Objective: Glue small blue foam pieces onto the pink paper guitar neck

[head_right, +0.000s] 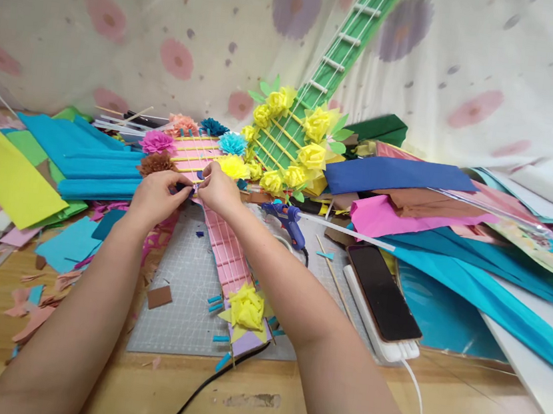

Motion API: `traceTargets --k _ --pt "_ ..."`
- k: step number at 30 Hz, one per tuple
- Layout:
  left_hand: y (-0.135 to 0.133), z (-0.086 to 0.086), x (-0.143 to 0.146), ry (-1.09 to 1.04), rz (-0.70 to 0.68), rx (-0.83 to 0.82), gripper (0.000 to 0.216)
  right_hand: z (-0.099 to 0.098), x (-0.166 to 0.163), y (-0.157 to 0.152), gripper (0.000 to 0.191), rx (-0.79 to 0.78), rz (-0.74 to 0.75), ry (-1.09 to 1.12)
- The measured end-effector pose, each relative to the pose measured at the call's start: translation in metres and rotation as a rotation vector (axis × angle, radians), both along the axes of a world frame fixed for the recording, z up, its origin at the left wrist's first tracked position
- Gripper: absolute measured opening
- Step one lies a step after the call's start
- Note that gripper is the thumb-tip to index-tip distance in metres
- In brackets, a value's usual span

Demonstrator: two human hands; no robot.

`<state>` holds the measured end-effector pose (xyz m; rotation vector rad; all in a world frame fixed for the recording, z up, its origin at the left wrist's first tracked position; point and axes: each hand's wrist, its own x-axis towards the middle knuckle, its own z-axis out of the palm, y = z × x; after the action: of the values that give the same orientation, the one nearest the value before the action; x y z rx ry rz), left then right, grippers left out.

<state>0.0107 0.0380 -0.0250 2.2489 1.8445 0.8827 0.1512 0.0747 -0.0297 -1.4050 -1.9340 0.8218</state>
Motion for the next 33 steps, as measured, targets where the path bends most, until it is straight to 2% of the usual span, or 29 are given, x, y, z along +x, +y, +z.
traceTargets --k 11,22,27,30,33 --pt "0.000 0.000 0.000 0.016 -0.002 0.007 0.020 0.001 -0.008 -0.002 0.032 0.057 0.030 -0.100" --pt "0.001 0.000 -0.005 -0.018 0.028 0.028 0.020 0.001 -0.010 -0.003 0.035 0.033 0.036 -0.028" --pt "-0.002 0.005 -0.009 -0.147 0.130 0.172 0.019 0.006 -0.005 -0.002 0.033 -0.001 -0.016 0.134" --pt "-0.004 0.011 -0.012 -0.251 0.220 0.283 0.015 0.009 0.011 -0.002 0.028 0.028 -0.082 0.239" --pt "-0.005 0.018 -0.018 -0.449 0.330 0.467 0.013 0.008 0.033 -0.007 0.022 0.077 -0.167 0.264"
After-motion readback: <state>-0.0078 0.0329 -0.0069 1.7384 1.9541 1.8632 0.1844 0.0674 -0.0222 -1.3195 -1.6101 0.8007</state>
